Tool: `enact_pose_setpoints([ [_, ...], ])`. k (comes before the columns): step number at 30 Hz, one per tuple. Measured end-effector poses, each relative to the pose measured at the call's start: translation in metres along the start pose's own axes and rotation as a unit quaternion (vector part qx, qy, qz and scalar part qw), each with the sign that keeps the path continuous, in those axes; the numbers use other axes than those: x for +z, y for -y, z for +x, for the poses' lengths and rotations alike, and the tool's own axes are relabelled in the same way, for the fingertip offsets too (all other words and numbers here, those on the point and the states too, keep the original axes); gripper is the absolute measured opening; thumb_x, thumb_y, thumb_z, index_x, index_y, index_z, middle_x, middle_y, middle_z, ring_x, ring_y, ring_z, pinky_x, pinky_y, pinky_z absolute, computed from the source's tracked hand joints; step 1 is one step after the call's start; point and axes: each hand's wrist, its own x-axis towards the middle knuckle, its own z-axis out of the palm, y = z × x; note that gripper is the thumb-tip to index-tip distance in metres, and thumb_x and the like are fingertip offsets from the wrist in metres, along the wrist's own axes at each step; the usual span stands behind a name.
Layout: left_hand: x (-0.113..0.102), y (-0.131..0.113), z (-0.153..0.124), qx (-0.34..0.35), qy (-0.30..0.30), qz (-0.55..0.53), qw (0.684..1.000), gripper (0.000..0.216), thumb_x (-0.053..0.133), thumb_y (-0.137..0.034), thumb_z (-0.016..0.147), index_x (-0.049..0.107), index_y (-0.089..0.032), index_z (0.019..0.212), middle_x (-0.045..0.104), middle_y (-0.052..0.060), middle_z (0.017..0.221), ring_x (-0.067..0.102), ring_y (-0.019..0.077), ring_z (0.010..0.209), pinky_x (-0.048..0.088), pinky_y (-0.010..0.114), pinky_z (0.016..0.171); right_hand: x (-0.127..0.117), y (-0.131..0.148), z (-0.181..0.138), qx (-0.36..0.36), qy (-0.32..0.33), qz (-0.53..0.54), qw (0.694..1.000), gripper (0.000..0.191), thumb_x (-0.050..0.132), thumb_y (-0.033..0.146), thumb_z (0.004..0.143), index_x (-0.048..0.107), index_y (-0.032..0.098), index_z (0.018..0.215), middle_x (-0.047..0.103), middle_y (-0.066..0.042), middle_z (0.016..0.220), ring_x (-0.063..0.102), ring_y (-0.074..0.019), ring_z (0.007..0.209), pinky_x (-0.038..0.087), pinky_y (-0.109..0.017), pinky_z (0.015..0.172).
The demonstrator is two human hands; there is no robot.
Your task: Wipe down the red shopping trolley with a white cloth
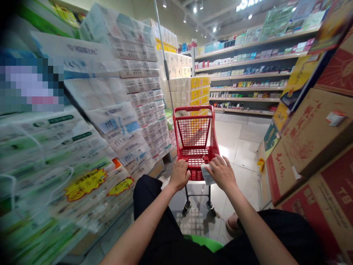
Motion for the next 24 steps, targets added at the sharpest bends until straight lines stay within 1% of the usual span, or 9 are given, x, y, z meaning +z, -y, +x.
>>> enact_pose_setpoints([
  [2,0.002,-0.004,0.0,0.0,0.002,-0.01,1.0,0.015,0.056,-0.023,0.078,0.049,-0.021,0.091,0.053,0.006,0.101,0.047,0.0259,0.111,0.021,0.053,0.117,0.006,0.013,0.004,-0.02,0.017,0.015,1.0,0.032,0.04,0.045,0.096,0.062,0.022,0.1,0.065,-0.007,0.101,0.05,-0.0228,0.107,0.024,-0.04,0.101],
  [4,0.004,-0.007,-0.001,0.002,0.002,-0.021,1.0,0.02,0.057,-0.022,0.076,0.049,-0.021,0.093,0.053,0.007,0.105,0.046,0.0275,0.114,0.019,0.056,0.117,0.011,0.034,0.011,-0.03,0.023,0.026,0.999,0.03,0.039,0.042,0.097,0.061,0.022,0.097,0.065,-0.006,0.092,0.053,-0.0211,0.093,0.027,-0.039,0.096],
  [7,0.005,-0.007,-0.003,0.007,0.004,-0.037,0.999,0.022,0.056,-0.019,0.076,0.048,-0.021,0.097,0.053,0.008,0.108,0.044,0.0277,0.12,0.017,0.058,0.117,0.014,0.061,0.019,-0.056,0.023,0.043,0.997,0.022,0.04,0.033,0.097,0.059,0.021,0.095,0.063,-0.005,0.089,0.052,-0.0193,0.087,0.028,-0.036,0.088],
  [10,0.001,-0.002,-0.006,0.014,0.01,-0.047,0.999,0.025,0.055,-0.015,0.074,0.048,-0.021,0.097,0.053,0.008,0.109,0.042,0.0271,0.123,0.016,0.058,0.117,0.015,0.069,0.022,-0.075,0.014,0.059,0.995,0.021,0.04,0.03,0.097,0.058,0.021,0.094,0.062,-0.004,0.088,0.052,-0.0172,0.084,0.029,-0.032,0.083],
  [13,-0.005,0.003,-0.008,0.028,0.022,-0.052,0.998,0.025,0.056,-0.016,0.072,0.049,-0.022,0.095,0.053,0.007,0.109,0.042,0.0268,0.123,0.017,0.056,0.117,0.016,0.05,0.016,-0.105,0.01,0.064,0.992,0.022,0.04,0.032,0.098,0.06,0.022,0.101,0.062,-0.003,0.087,0.053,-0.0155,0.081,0.031,-0.03,0.078],
  [17,-0.01,0.005,-0.009,0.04,0.027,-0.054,0.997,0.023,0.057,-0.019,0.072,0.05,-0.022,0.094,0.054,0.008,0.108,0.043,0.0264,0.122,0.021,0.054,0.116,0.013,-0.005,0.001,-0.128,0.018,0.066,0.989,0.024,0.045,0.036,0.095,0.061,0.025,0.109,0.065,-0.004,0.094,0.056,-0.0166,0.09,0.037,-0.03,0.08],
  [19,-0.009,0.004,-0.008,0.041,0.024,-0.052,0.998,0.023,0.058,-0.019,0.073,0.05,-0.022,0.094,0.054,0.007,0.108,0.044,0.0257,0.121,0.021,0.053,0.116,0.011,-0.033,-0.009,-0.107,0.011,0.063,0.992,0.026,0.045,0.038,0.095,0.061,0.027,0.112,0.064,-0.005,0.113,0.052,-0.0208,0.111,0.036,-0.036,0.093],
  [21,-0.007,0.002,-0.008,0.039,0.021,-0.049,0.998,0.022,0.058,-0.019,0.073,0.05,-0.022,0.094,0.055,0.007,0.107,0.045,0.0253,0.12,0.019,0.053,0.117,0.009,-0.051,-0.018,-0.073,0.002,0.056,0.996,0.029,0.042,0.039,0.095,0.059,0.029,0.117,0.056,-0.003,0.132,0.044,-0.0242,0.124,0.033,-0.043,0.102],
  [24,-0.004,0.0,-0.007,0.031,0.017,-0.045,0.998,0.022,0.058,-0.019,0.072,0.05,-0.022,0.093,0.054,0.007,0.108,0.045,0.026,0.119,0.018,0.055,0.117,0.008,-0.053,-0.029,-0.038,0.003,0.06,0.998,0.034,0.037,0.038,0.097,0.056,0.029,0.123,0.048,-0.003,0.141,0.047,-0.0239,0.12,0.037,-0.044,0.101],
])
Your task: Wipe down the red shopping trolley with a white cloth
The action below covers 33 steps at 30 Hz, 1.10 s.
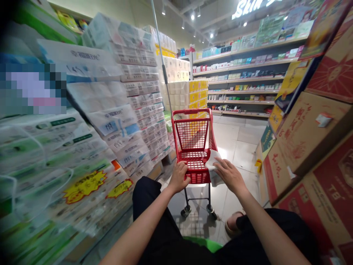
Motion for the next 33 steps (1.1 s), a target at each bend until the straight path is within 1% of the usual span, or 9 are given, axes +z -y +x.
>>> enact_pose_setpoints([
  [6,-0.002,0.002,-0.003,-0.006,-0.006,0.004,1.0,0.027,0.061,-0.018,0.07,0.051,-0.021,0.095,0.054,0.007,0.109,0.046,0.0256,0.117,0.018,0.055,0.117,0.009,0.049,0.001,0.06,-0.017,-0.015,0.998,0.034,0.036,0.034,0.098,0.056,0.026,0.124,0.062,-0.007,0.117,0.054,-0.0215,0.099,0.043,-0.034,0.084],
  [10,-0.006,0.005,-0.007,-0.022,-0.016,0.005,1.0,0.025,0.059,-0.017,0.069,0.05,-0.021,0.092,0.053,0.007,0.108,0.044,0.026,0.118,0.02,0.055,0.116,0.006,0.08,0.014,0.034,-0.006,-0.031,0.999,0.032,0.037,0.034,0.098,0.057,0.028,0.122,0.064,-0.005,0.106,0.053,-0.0199,0.092,0.038,-0.031,0.072],
  [13,-0.009,0.008,-0.01,-0.03,-0.017,-0.001,0.999,0.023,0.057,-0.016,0.069,0.051,-0.021,0.091,0.053,0.007,0.105,0.046,0.0256,0.115,0.023,0.054,0.115,-0.002,0.091,0.023,0.002,-0.006,-0.027,1.0,0.029,0.038,0.034,0.098,0.06,0.028,0.116,0.066,-0.005,0.099,0.052,-0.019,0.089,0.035,-0.031,0.073],
  [16,-0.015,0.012,-0.014,-0.021,-0.006,-0.008,1.0,0.02,0.055,-0.016,0.071,0.052,-0.022,0.089,0.055,0.005,0.101,0.047,0.0244,0.113,0.024,0.052,0.114,-0.011,0.081,0.025,-0.03,-0.002,-0.004,1.0,0.028,0.039,0.037,0.098,0.065,0.026,0.102,0.066,-0.004,0.09,0.052,-0.0179,0.086,0.035,-0.031,0.077],
  [20,-0.021,0.016,-0.016,0.0,0.01,-0.015,1.0,0.015,0.054,-0.018,0.073,0.053,-0.022,0.087,0.056,0.005,0.1,0.048,0.0233,0.11,0.024,0.049,0.115,-0.017,0.04,0.019,-0.021,0.024,0.027,0.999,0.036,0.036,0.043,0.098,0.064,0.025,0.086,0.066,-0.003,0.082,0.053,-0.0169,0.081,0.038,-0.029,0.073],
  [23,-0.021,0.016,-0.015,0.008,0.023,-0.014,1.0,0.015,0.054,-0.019,0.073,0.054,-0.022,0.088,0.056,0.005,0.101,0.049,0.0236,0.109,0.025,0.049,0.114,-0.014,0.008,0.02,-0.015,0.055,0.069,0.996,0.036,0.034,0.046,0.098,0.064,0.027,0.094,0.069,-0.001,0.092,0.056,-0.0165,0.086,0.041,-0.027,0.071],
  [26,-0.018,0.012,-0.012,0.01,0.03,-0.009,0.999,0.015,0.054,-0.02,0.073,0.054,-0.023,0.089,0.056,0.005,0.101,0.049,0.0242,0.108,0.024,0.052,0.114,-0.007,-0.01,0.028,0.012,0.066,0.097,0.993,0.035,0.032,0.046,0.098,0.063,0.03,0.102,0.068,0.0,0.101,0.059,-0.0156,0.091,0.044,-0.026,0.069],
  [29,-0.016,0.01,-0.008,0.02,0.031,0.003,0.999,0.019,0.056,-0.02,0.072,0.053,-0.023,0.091,0.056,0.005,0.103,0.049,0.024,0.111,0.022,0.052,0.116,0.001,-0.007,0.032,0.048,0.057,0.091,0.993,0.033,0.032,0.045,0.098,0.061,0.029,0.1,0.068,-0.001,0.102,0.061,-0.0151,0.09,0.043,-0.025,0.066],
  [33,-0.021,0.019,-0.005,0.041,0.038,0.025,0.998,0.029,0.06,-0.022,0.071,0.053,-0.023,0.098,0.056,0.005,0.112,0.047,0.024,0.119,0.02,0.049,0.118,0.008,0.025,0.027,0.104,0.027,0.03,0.994,0.036,0.029,0.045,0.099,0.057,0.025,0.087,0.065,-0.001,0.085,0.06,-0.0158,0.081,0.037,-0.025,0.06],
])
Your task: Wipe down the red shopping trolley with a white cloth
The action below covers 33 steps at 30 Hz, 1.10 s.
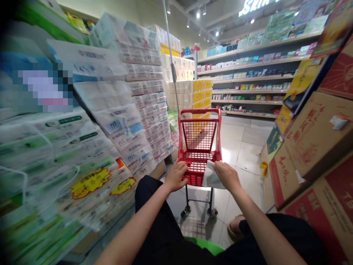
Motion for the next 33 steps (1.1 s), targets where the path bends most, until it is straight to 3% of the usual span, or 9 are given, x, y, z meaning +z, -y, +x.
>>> enact_pose_setpoints([
  [6,-0.006,0.009,0.003,-0.066,-0.022,0.047,0.996,0.044,0.064,-0.021,0.065,0.051,-0.019,0.107,0.056,0.011,0.116,0.04,0.0294,0.129,0.022,0.051,0.116,0.006,0.051,-0.015,0.007,-0.06,-0.043,0.997,0.034,0.029,0.04,0.1,0.055,0.023,0.088,0.063,-0.003,0.082,0.059,-0.0138,0.073,0.031,-0.026,0.055],
  [9,0.006,-0.011,0.006,-0.056,-0.017,0.057,0.997,0.049,0.062,-0.017,0.063,0.05,-0.017,0.111,0.056,0.014,0.116,0.042,0.0318,0.127,0.024,0.052,0.114,0.006,0.07,-0.016,-0.024,-0.067,-0.035,0.997,0.032,0.03,0.037,0.1,0.057,0.022,0.09,0.064,-0.004,0.084,0.06,-0.0134,0.077,0.034,-0.025,0.06],
  [12,0.017,-0.036,0.007,-0.043,-0.005,0.032,0.999,0.043,0.061,-0.024,0.068,0.052,-0.016,0.109,0.057,0.014,0.109,0.05,0.032,0.111,0.032,0.051,0.107,0.004,0.08,-0.017,-0.054,-0.049,-0.029,0.997,0.032,0.03,0.037,0.1,0.058,0.023,0.093,0.065,-0.003,0.086,0.06,-0.0121,0.075,0.035,-0.024,0.06],
  [15,0.016,-0.045,0.005,-0.047,0.007,0.005,0.999,0.035,0.059,-0.028,0.071,0.053,-0.017,0.104,0.057,0.012,0.103,0.052,0.0302,0.101,0.039,0.048,0.097,-0.001,0.074,-0.015,-0.077,-0.014,-0.033,0.996,0.033,0.031,0.041,0.1,0.059,0.024,0.095,0.067,-0.002,0.088,0.061,-0.0118,0.074,0.032,-0.024,0.057],
  [18,0.007,-0.039,0.003,-0.012,0.029,-0.013,0.999,0.029,0.057,-0.024,0.072,0.053,-0.019,0.1,0.058,0.01,0.102,0.053,0.0276,0.098,0.041,0.042,0.091,-0.009,0.051,-0.001,-0.071,0.019,-0.028,0.997,0.031,0.033,0.044,0.099,0.058,0.027,0.098,0.068,0.0,0.095,0.062,-0.0134,0.08,0.032,-0.024,0.055],
  [23,-0.002,-0.031,0.001,-0.007,0.037,-0.021,0.999,0.017,0.056,-0.023,0.072,0.05,-0.021,0.087,0.056,0.005,0.091,0.053,0.0241,0.09,0.041,0.038,0.086,-0.022,0.003,0.046,0.02,0.073,-0.016,0.997,0.028,0.035,0.044,0.098,0.056,0.03,0.11,0.068,-0.001,0.103,0.063,-0.0167,0.084,0.032,-0.024,0.052],
  [26,-0.001,-0.032,0.0,-0.021,0.026,-0.013,0.999,0.018,0.057,-0.025,0.071,0.05,-0.021,0.087,0.056,0.005,0.089,0.052,0.024,0.089,0.04,0.038,0.084,-0.018,-0.01,0.061,0.046,0.069,0.007,0.997,0.032,0.035,0.039,0.097,0.053,0.03,0.121,0.066,-0.004,0.11,0.063,-0.0178,0.085,0.036,-0.026,0.056],
  [29,-0.002,-0.033,-0.001,-0.036,0.018,-0.002,0.999,0.019,0.058,-0.028,0.07,0.05,-0.021,0.085,0.055,0.006,0.089,0.051,0.0241,0.088,0.04,0.038,0.084,-0.008,0.001,0.055,0.025,0.047,0.057,0.997,0.034,0.033,0.03,0.096,0.052,0.029,0.124,0.06,-0.004,0.118,0.062,-0.0146,0.08,0.037,-0.026,0.058],
  [33,-0.004,-0.032,-0.001,-0.044,0.02,0.009,0.999,0.02,0.059,-0.03,0.071,0.05,-0.02,0.085,0.055,0.005,0.09,0.05,0.0239,0.088,0.038,0.039,0.084,-0.004,0.044,0.026,-0.007,0.055,0.076,0.996,0.031,0.029,0.031,0.096,0.058,0.027,0.108,0.06,-0.003,0.108,0.059,-0.0142,0.085,0.04,-0.026,0.067],
])
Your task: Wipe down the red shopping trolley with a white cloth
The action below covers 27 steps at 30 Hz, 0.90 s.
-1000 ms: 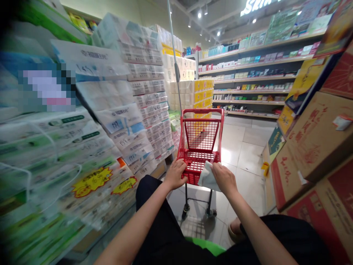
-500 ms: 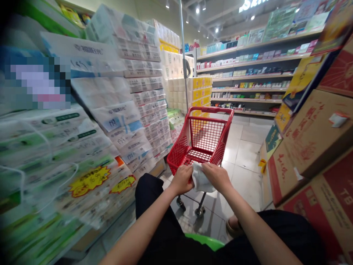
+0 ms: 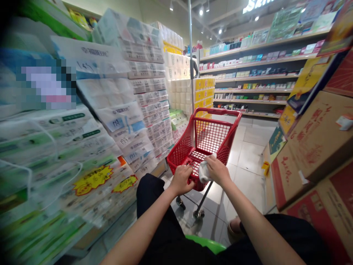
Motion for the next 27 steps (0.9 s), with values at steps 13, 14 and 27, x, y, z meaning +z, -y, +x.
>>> enact_pose_setpoints([
  [13,-0.003,0.005,-0.01,0.059,0.019,-0.039,0.997,0.022,0.057,-0.028,0.073,0.052,-0.02,0.092,0.056,0.004,0.092,0.05,0.0219,0.089,0.036,0.036,0.084,-0.016,-0.016,-0.006,-0.007,0.055,-0.033,0.998,0.04,0.023,0.047,0.099,0.058,0.03,0.103,0.059,0.0,0.112,0.058,-0.0129,0.092,0.039,-0.026,0.066],
  [14,-0.003,0.005,-0.011,0.06,0.017,-0.039,0.997,0.021,0.057,-0.03,0.074,0.052,-0.02,0.092,0.056,0.004,0.092,0.05,0.0219,0.089,0.036,0.036,0.084,-0.019,-0.027,0.002,0.005,0.059,-0.031,0.998,0.04,0.022,0.046,0.099,0.059,0.029,0.104,0.059,0.0,0.113,0.058,-0.0133,0.093,0.04,-0.026,0.067],
  [27,0.005,0.003,-0.013,0.032,-0.005,0.021,0.999,0.038,0.057,-0.056,0.084,0.053,-0.02,0.096,0.056,0.005,0.093,0.052,0.0233,0.088,0.039,0.038,0.083,-0.003,0.02,-0.029,0.02,-0.052,-0.029,0.998,0.033,0.025,0.038,0.1,0.055,0.025,0.094,0.057,-0.004,0.099,0.054,-0.0166,0.09,0.041,-0.029,0.075],
])
